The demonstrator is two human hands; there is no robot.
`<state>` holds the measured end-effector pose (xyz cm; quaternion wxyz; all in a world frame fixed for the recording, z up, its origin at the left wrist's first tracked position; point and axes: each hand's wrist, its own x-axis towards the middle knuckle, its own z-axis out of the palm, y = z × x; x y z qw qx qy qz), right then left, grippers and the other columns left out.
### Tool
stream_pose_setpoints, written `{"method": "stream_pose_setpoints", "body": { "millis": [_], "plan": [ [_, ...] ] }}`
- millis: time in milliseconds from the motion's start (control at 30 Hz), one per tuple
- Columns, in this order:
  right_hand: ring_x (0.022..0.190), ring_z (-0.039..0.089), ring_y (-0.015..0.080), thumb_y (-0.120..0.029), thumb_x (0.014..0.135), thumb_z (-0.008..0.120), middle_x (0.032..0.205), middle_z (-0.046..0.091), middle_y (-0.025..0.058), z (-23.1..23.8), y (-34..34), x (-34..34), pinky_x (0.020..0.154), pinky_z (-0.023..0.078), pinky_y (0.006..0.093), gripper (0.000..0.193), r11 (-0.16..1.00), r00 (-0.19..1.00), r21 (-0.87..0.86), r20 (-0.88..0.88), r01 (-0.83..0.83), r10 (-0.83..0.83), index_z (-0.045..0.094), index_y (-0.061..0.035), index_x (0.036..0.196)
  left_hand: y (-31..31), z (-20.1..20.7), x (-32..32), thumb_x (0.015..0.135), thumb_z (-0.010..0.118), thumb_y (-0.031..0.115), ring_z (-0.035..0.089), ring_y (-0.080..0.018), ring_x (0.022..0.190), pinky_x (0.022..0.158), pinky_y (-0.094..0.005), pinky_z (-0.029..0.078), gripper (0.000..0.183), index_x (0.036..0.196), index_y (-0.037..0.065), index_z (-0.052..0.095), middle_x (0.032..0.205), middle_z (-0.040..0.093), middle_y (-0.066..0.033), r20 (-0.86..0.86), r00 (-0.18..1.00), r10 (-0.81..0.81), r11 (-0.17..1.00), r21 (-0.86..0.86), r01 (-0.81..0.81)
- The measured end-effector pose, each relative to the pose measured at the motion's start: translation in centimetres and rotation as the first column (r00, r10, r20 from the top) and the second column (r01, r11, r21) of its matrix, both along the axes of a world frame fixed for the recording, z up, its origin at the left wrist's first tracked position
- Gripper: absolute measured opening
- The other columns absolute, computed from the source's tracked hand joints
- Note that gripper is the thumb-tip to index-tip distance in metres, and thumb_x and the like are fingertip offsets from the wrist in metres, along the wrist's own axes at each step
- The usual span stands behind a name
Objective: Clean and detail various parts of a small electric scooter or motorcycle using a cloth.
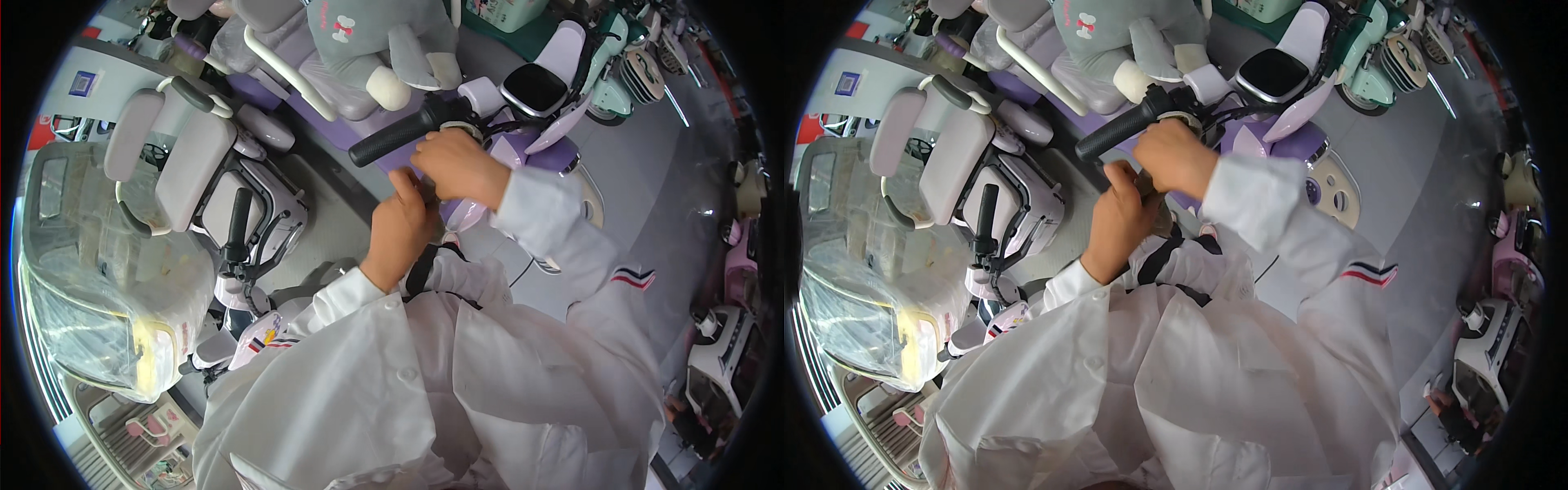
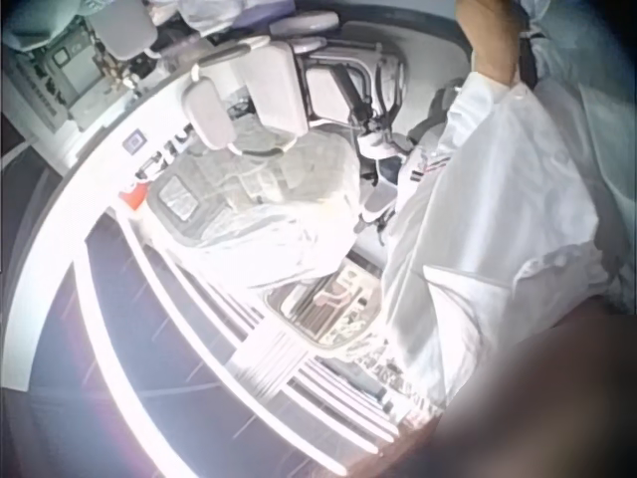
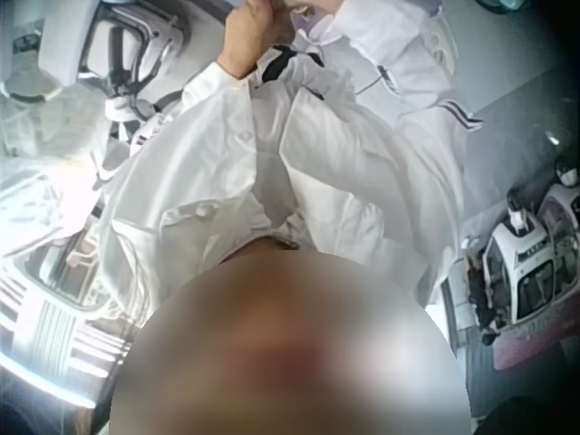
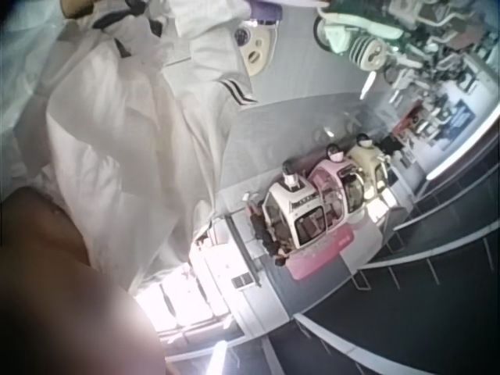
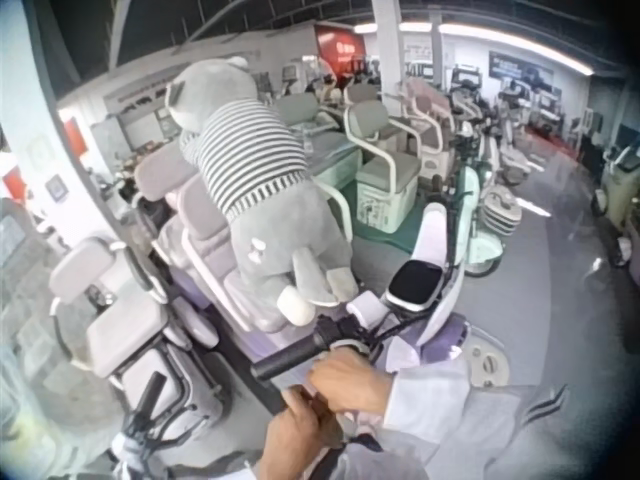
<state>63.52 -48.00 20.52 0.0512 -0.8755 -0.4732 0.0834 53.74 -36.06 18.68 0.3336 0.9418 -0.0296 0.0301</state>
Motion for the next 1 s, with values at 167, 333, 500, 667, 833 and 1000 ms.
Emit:
{"method": "stream_pose_setpoints", "body": {
  "millis": [167, 333, 500, 667, 833, 1000],
  "plan": [
    [0.079, 0.062, 0.0317, -0.011, 0.055, 0.067, 0.083, 0.064, 0.0126, 0.9, 1.2, 1.3, 0.068, 0.047, 0.0408, 0.025, 0.996, 0.988, -0.084, -0.151, -0.031, 0.018, 0.063, -0.0059, 0.08, 2.9, -1.8, 3.3, 0.073, 0.072, 0.027, 0.063, -0.0384, 0.08, 0.06, -0.0401, 0.05, 0.061, 0.109, -0.012, 0.042, 0.088, 0.062, -0.0249, -0.229, 0.956, -0.183, 0.92, -0.382, 0.084],
    [0.094, 0.058, 0.0257, -0.008, 0.065, 0.062, 0.096, 0.06, 0.0072, -2.7, -0.7, -1.9, 0.076, 0.045, 0.0364, 0.03, 0.962, 0.989, 0.266, 0.146, -0.063, 0.024, 0.058, -0.0095, 0.095, -0.8, 0.7, 1.1, 0.072, 0.066, 0.018, 0.063, -0.0298, 0.08, 0.058, -0.0378, 0.05, 0.057, 0.117, -0.011, 0.046, 0.09, 0.062, -0.0171, -0.334, 0.939, 0.084, 0.964, 0.266, 0.008],
    [0.085, 0.052, 0.0233, -0.009, 0.069, 0.059, 0.09, 0.055, 0.0067, -3.6, 0.5, -3.2, 0.072, 0.04, 0.0355, 0.018, 0.857, 0.886, 0.513, 0.421, -0.055, -0.195, 0.053, -0.0079, 0.086, 0.2, -1.0, 0.4, 0.068, 0.062, 0.008, 0.06, -0.0342, 0.063, 0.054, -0.0412, 0.049, 0.043, 0.102, -0.007, 0.041, 0.067, 0.057, -0.0206, 0.092, 0.994, 0.053, 0.955, 0.285, -0.078],
    [0.08, 0.059, 0.0266, -0.012, 0.06, 0.066, 0.079, 0.06, 0.0085, -1.5, 0.8, -0.9, 0.07, 0.044, 0.0383, 0.026, 0.978, 0.997, 0.201, 0.071, -0.053, 0.039, 0.058, -0.0059, 0.084, 1.5, -1.1, 0.3, 0.073, 0.062, 0.013, 0.059, -0.0426, 0.063, 0.053, -0.0469, 0.048, 0.04, 0.098, -0.006, 0.038, 0.067, 0.059, -0.0236, -0.06, 0.998, 0.024, 0.927, -0.374, -0.044],
    [0.074, 0.06, 0.0255, -0.021, 0.068, 0.061, 0.072, 0.06, 0.006, -2.6, 3.2, -1.8, 0.067, 0.046, 0.0376, 0.012, 0.992, 0.983, 0.009, 0.136, -0.129, 0.126, 0.058, -0.0096, 0.071, 0.2, -0.6, -2.4, 0.078, 0.058, 0.013, 0.059, -0.0329, 0.051, 0.047, -0.0428, 0.046, 0.034, 0.1, -0.008, 0.042, 0.064, 0.059, -0.0188, -0.027, 0.983, 0.183, 0.975, 0.136, -0.178],
    [0.07, 0.059, 0.0211, -0.021, 0.068, 0.061, 0.069, 0.059, 0.0041, -2.6, 3.2, -4.3, 0.059, 0.044, 0.033, 0.01, 0.944, 0.893, 0.12, 0.381, -0.307, 0.242, 0.058, -0.0117, 0.066, -0.1, -1.9, -4.9, 0.077, 0.06, 0.013, 0.061, -0.0272, 0.051, 0.046, -0.0361, 0.048, 0.027, 0.093, -0.004, 0.046, 0.058, 0.057, -0.0114, -0.042, 0.971, 0.237, 0.881, 0.43, -0.196]
  ]
}}
